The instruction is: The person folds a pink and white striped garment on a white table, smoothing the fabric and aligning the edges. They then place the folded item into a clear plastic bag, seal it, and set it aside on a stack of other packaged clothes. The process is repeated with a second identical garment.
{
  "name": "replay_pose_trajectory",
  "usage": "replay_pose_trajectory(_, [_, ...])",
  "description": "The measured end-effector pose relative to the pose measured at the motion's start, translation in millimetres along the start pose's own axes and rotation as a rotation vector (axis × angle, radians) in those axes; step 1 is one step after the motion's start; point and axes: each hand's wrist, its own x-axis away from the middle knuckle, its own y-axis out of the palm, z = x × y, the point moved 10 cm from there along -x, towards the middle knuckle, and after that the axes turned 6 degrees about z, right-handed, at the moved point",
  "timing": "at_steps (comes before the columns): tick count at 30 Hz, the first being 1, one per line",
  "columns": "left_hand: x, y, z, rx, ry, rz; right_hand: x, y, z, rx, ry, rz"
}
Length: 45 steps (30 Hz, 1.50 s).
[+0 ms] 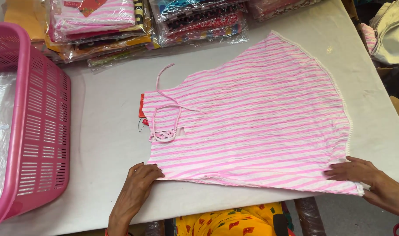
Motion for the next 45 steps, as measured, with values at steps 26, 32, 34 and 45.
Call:
replay_pose_trajectory(26, [-52, -5, -10, 0.234, -0.257, 0.235, -79, -177, -34, -0.023, 0.256, 0.807])
replay_pose_trajectory(32, [-37, -20, 14, -0.086, -0.131, 0.419, -50, -193, -118, 0.455, 0.190, 0.911])
replay_pose_trajectory(34, [-36, -10, 41, -0.044, 0.068, 0.408, -40, -191, -146, 0.217, -0.072, 1.043])
replay_pose_trajectory(45, [0, 56, 36, -0.158, 0.048, 0.129, -75, -127, -113, 0.188, -0.161, 0.762])
